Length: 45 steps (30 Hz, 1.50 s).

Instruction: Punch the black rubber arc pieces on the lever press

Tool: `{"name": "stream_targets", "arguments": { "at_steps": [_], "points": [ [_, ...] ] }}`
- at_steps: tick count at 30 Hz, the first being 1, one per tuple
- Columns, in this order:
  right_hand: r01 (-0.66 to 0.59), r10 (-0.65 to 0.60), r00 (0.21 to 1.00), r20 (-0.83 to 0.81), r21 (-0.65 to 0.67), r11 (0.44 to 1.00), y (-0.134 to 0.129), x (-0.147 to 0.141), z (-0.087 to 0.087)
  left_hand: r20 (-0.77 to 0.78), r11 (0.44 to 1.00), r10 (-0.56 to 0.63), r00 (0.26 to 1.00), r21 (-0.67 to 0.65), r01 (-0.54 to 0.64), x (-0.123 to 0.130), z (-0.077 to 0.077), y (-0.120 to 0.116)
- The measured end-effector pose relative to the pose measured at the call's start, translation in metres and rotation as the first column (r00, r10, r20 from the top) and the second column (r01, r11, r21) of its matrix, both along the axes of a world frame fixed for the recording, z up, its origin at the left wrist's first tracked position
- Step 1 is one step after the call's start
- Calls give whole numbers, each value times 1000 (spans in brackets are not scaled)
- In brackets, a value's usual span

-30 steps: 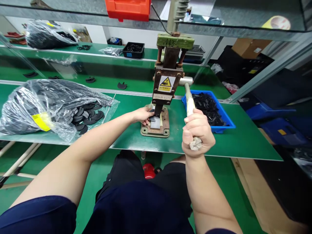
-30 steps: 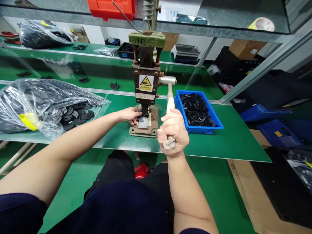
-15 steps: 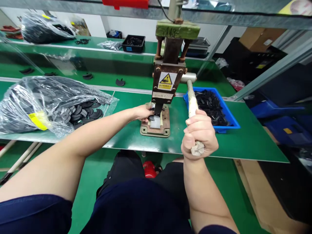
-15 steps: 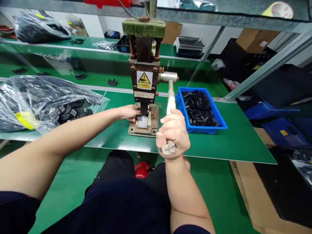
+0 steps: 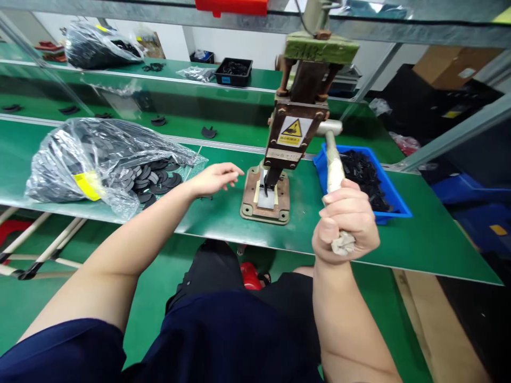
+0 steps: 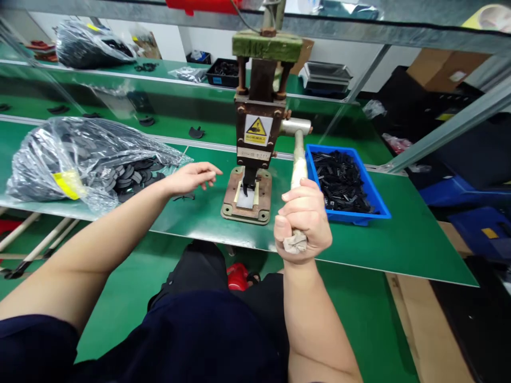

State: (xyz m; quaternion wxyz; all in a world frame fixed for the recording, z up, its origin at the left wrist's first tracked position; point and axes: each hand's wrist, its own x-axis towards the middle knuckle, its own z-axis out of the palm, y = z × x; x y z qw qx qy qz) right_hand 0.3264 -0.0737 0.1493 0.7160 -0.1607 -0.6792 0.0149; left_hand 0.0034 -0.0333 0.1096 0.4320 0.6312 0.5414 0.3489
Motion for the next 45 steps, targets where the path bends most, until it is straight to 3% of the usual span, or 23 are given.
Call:
{"name": "stream_targets", "arguments": {
  "at_steps": [3,7,11,21,23,26,30,34,38,42,45],
  "points": [
    [-9,10,999,-42,31,999,4,-4,-1,-361,986,129,924,147,-80,-62,-10,-17],
    [-9,14,995,-99,47,999,8,-8,-2,-617,993,45,786,114,32,-104,-37,-39],
    [9,-7,996,-89,22,1000,7,-7,-2,-725,991,-3,688,91,100,-102,-52,-42],
    [22,-22,999,-42,9,1000,4,-4,-1,-856,972,133,500,211,102,-76,-54,-43],
    [23,-23,999,-31,13,1000,4,-4,0,-849,968,138,510,225,114,-72,-53,-44],
    [31,-30,999,-40,30,999,4,-6,0,-802,960,129,583,248,128,-59,-47,-43],
    [42,-40,997,-59,33,999,5,-9,1,-624,951,83,777,284,126,-26,-46,-34],
    [38,-36,998,-42,38,999,4,-8,2,-272,980,109,956,190,-58,9,-60,-21],
    [44,-43,999,-16,36,998,3,-6,2,42,976,205,978,65,-208,29,-62,-5],
    [53,-53,999,-11,40,998,1,-8,3,195,984,178,964,-61,-169,44,-49,11],
    [57,-57,998,-9,35,998,1,-8,3,204,987,143,968,-99,-125,56,-46,21]
  ]
}}
